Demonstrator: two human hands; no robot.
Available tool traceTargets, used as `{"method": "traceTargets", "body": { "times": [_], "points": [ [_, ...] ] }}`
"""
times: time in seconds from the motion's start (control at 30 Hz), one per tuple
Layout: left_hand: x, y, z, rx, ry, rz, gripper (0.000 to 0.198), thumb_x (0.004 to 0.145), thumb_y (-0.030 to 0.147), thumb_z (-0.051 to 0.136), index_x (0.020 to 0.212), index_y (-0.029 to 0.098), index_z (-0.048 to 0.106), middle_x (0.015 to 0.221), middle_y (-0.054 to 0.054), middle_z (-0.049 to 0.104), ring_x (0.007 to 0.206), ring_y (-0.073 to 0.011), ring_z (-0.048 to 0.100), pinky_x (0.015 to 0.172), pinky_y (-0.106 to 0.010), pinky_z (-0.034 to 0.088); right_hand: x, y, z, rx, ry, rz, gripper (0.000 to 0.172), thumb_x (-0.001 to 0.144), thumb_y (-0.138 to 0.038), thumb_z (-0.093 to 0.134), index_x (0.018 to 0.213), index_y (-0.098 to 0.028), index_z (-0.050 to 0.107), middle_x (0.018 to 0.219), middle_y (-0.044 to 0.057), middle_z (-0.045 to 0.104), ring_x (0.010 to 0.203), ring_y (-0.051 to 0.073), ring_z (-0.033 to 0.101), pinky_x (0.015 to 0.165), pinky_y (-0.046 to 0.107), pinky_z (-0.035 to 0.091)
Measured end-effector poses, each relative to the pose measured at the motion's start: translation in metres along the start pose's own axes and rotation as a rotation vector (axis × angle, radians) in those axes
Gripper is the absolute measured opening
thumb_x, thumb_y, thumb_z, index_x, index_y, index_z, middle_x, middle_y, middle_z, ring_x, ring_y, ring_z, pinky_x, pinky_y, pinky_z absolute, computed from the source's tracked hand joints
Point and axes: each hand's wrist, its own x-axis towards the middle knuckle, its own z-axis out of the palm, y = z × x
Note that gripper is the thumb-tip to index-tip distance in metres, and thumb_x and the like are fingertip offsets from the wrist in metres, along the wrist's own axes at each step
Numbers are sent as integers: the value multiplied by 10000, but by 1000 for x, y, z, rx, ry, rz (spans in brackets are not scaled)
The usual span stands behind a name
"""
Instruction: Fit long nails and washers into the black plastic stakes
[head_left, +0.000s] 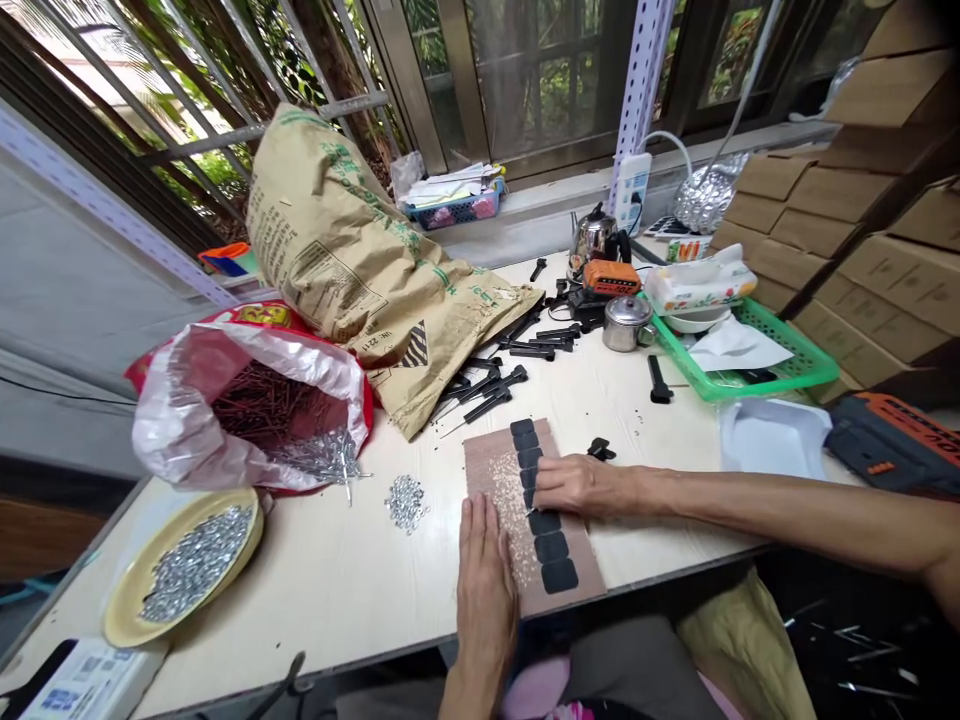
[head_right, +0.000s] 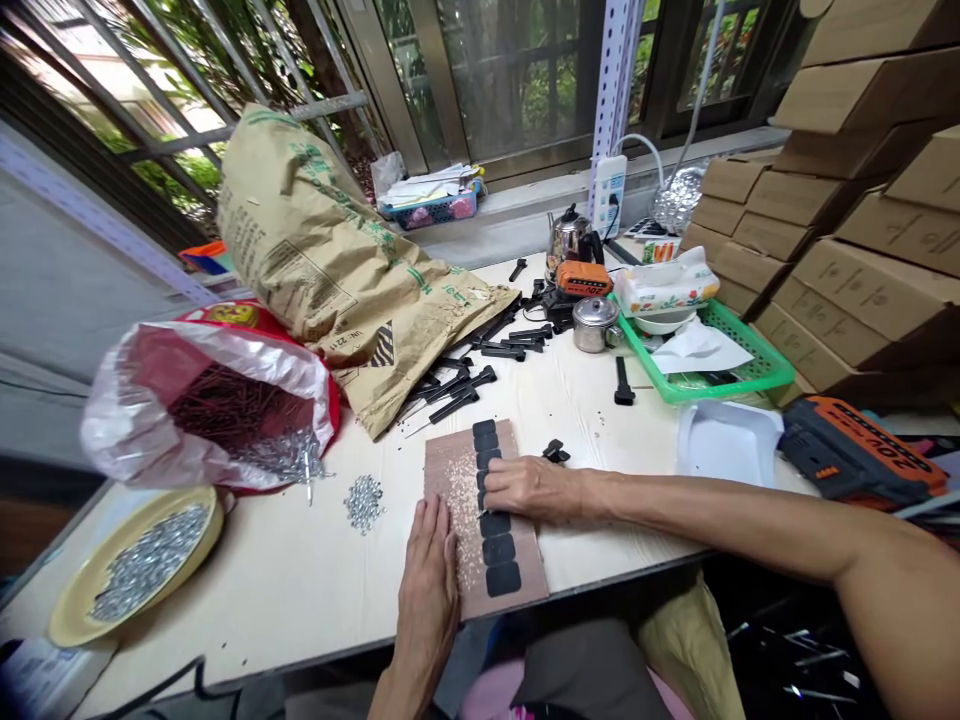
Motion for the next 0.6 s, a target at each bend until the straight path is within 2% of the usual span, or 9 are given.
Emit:
{"method": "traceTargets", "body": {
  "times": [0.17,0.23,0.3,0.37,0.43,0.53,0.6],
  "points": [
    [1,1,0,24,-32,-12,452,926,210,334,1370,148,388,1442,-124,373,1370,-229,236,1091,-472,298,3,-9,8,-16,13,78,346,974,-210,285,853,-179,607,811,61,573,804,167,478,722,280,407],
    [1,2,-1,32,-40,-15,449,927,217,329,1361,128,400,1439,-139,374,1369,-235,240,1091,-475,296,3,-11,-2,18,1,116,330,973,-233,312,836,-180,608,809,54,569,796,163,483,714,273,406],
    [1,2,-1,24,-36,-13,449,926,222,332,1359,126,405,1437,-140,378,1368,-238,243,1094,-475,290,-8,-18,-22,83,-37,178,307,967,-262,351,812,-192,607,805,40,563,782,153,496,697,257,408],
    [1,1,-1,3,-25,-9,455,924,223,338,1369,143,392,1443,-127,372,1370,-237,237,1096,-472,289,-35,-34,-47,143,-91,266,294,958,-297,385,782,-216,606,779,23,553,740,141,507,663,244,404],
    [-1,-1,0,-24,-12,-2,464,922,219,346,1382,167,373,1450,-109,365,1372,-235,230,1092,-469,299,-74,-55,-71,130,-84,396,306,946,-354,408,747,-233,606,735,15,540,663,139,494,608,247,388],
    [-3,-5,2,-42,9,8,470,918,206,353,1387,188,364,1454,-95,361,1372,-238,229,1083,-472,316,-135,-81,-95,-21,145,597,358,940,-412,400,708,-234,605,684,19,522,619,146,479,584,258,371],
    [-5,-7,4,-38,18,15,467,917,197,349,1383,185,370,1455,-97,360,1371,-242,229,1079,-476,322,-155,-82,-102,-121,219,619,357,933,-429,413,706,-234,608,666,15,521,610,146,471,573,256,359]
  ]
}}
